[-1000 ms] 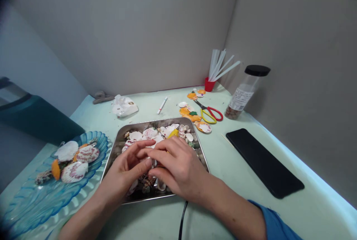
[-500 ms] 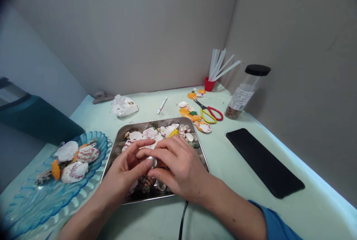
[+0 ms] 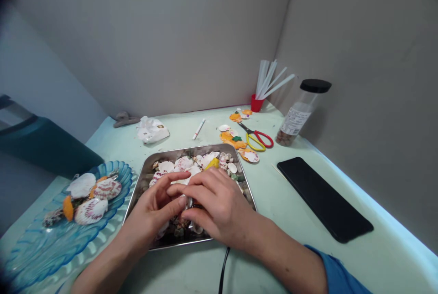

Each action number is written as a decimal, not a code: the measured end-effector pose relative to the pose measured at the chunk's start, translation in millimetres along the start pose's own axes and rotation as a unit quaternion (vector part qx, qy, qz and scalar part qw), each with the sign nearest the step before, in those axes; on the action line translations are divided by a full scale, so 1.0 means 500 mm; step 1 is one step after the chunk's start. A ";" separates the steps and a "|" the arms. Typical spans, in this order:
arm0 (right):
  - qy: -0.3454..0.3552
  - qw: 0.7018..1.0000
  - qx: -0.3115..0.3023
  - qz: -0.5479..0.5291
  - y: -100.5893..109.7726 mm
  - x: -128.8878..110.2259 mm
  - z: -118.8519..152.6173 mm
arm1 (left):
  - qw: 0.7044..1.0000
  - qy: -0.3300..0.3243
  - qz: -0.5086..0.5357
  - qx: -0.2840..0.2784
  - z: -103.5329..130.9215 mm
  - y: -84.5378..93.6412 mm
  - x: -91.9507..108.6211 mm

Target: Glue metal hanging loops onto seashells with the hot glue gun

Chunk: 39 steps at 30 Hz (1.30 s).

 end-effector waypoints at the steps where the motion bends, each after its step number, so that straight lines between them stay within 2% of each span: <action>1: 0.000 1.000 0.001 0.001 0.001 0.000 0.000 | 1.000 -0.001 0.001 -0.001 0.000 0.000 0.000; 10: -0.031 0.999 -0.005 0.010 0.004 0.006 -0.003 | 1.000 -0.010 0.023 0.004 -0.004 0.000 0.000; 26: -0.031 1.000 0.002 0.004 0.003 0.010 -0.002 | 0.998 -0.016 0.048 -0.027 -0.004 -0.011 0.002; 39: -0.024 1.000 0.008 -0.004 0.008 0.002 -0.006 | 0.999 -0.017 0.044 -0.026 -0.005 -0.008 -0.002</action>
Point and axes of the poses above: each hand's wrist, its own z-axis away from the middle knuckle, its own y-axis out of the back of the hand, x = y × z, the point moved 9 cm from there along -z, towards the middle knuckle, and after that the axes turned 2 degrees about z, right-handed, at the moved point
